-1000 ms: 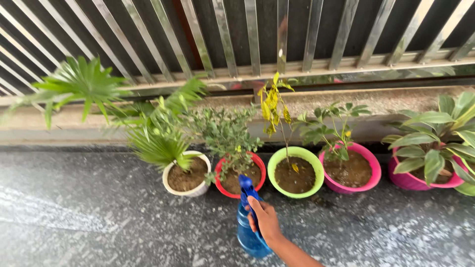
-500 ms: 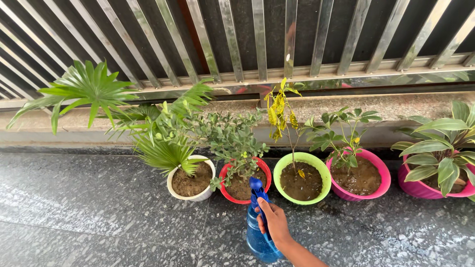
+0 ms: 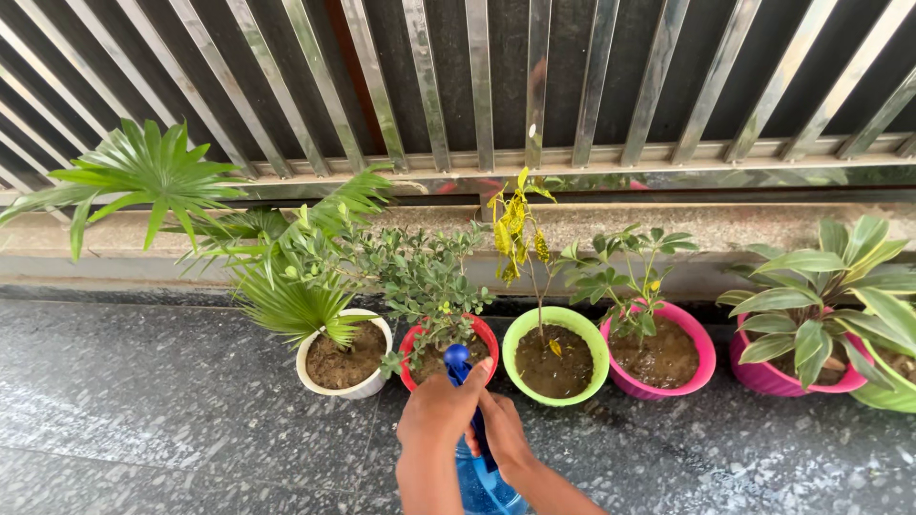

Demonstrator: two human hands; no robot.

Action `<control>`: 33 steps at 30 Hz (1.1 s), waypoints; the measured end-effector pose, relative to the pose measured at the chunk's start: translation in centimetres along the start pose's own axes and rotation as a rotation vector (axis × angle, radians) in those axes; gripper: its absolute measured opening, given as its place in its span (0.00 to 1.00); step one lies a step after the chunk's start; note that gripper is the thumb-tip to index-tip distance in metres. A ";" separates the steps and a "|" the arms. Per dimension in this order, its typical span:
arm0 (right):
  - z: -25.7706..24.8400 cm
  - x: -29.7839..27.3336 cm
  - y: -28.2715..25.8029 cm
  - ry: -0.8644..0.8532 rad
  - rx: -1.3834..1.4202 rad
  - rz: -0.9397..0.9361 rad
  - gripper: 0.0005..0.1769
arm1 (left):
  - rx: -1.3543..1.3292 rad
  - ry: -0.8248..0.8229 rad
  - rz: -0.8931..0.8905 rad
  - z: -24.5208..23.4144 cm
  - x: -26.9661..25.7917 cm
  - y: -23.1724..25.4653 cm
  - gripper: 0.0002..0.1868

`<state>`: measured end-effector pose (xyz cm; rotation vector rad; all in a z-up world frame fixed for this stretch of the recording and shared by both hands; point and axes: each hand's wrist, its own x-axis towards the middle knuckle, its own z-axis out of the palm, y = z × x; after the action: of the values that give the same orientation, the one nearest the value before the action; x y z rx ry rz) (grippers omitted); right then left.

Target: The person uses a blue spray bottle to mist several potted plants arranged in a row on a tiled balcony floor. The person systematically sprays each plant, moving from one to the next along the line.

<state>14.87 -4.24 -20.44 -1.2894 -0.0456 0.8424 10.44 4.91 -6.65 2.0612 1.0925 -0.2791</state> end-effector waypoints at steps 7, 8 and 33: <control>-0.6 -0.1 -0.9 -0.070 0.005 -0.035 0.23 | -0.334 -0.077 -0.095 4.4 4.2 -2.4 0.43; -0.8 0.1 -1.2 -0.080 -0.003 -0.034 0.25 | -0.401 -0.082 -0.148 4.8 4.4 -2.4 0.41; -1.2 -0.5 -8.4 -0.113 -0.088 0.125 0.26 | -1.127 -0.098 -0.066 5.8 0.2 0.2 0.38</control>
<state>19.45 -5.75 -13.44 -1.3361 -0.0930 1.0298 11.64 0.80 -10.57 0.9929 0.9263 0.1887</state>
